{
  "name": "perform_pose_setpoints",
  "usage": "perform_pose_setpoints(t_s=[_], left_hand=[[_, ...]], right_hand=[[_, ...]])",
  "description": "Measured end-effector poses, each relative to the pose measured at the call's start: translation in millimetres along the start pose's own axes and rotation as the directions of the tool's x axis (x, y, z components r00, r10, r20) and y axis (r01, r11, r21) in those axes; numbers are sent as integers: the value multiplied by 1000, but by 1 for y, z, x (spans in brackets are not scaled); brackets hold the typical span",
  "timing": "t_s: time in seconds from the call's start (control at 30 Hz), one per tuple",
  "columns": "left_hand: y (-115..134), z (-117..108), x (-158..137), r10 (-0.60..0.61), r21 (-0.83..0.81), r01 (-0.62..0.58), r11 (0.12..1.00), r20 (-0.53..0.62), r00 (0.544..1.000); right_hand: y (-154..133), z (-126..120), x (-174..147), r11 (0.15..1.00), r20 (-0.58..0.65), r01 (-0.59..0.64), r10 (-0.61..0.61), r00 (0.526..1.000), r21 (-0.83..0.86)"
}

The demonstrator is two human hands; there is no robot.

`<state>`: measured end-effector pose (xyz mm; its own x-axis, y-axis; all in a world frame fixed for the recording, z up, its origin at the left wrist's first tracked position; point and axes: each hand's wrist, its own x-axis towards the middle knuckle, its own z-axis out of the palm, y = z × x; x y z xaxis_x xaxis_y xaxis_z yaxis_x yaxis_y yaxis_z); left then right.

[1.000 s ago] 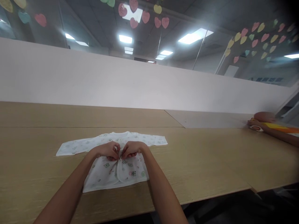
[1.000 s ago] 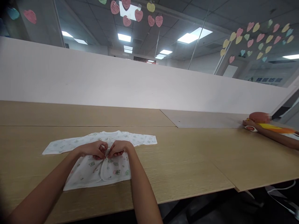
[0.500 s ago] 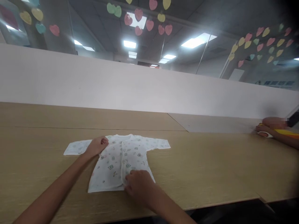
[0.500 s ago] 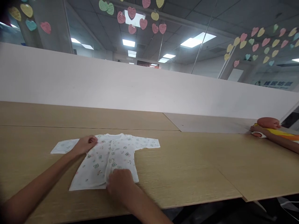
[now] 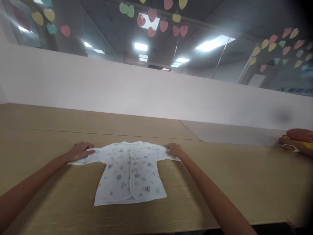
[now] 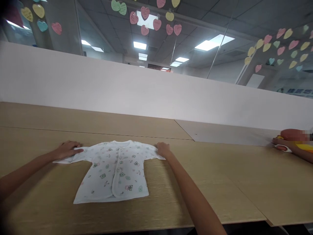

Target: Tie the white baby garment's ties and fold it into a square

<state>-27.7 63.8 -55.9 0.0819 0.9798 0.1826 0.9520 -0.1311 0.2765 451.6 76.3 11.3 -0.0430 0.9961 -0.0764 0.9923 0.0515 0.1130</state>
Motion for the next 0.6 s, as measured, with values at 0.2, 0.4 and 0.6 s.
perform_pose_setpoints(t_s=[0.2,0.4,0.6], left_hand=[[46,-101,37,-5,287,86,954,-270,963],[55,-140,29,161,440,101,892,-521,838],[5,-46,-20,343,418,-272,867,-103,934]], right_hand=[[15,-75,20,998,-191,-57,51,980,-29],[33,-114,11,986,-600,-161,157,785,48],[35,-18,-23,989,-358,-140,150,921,55]])
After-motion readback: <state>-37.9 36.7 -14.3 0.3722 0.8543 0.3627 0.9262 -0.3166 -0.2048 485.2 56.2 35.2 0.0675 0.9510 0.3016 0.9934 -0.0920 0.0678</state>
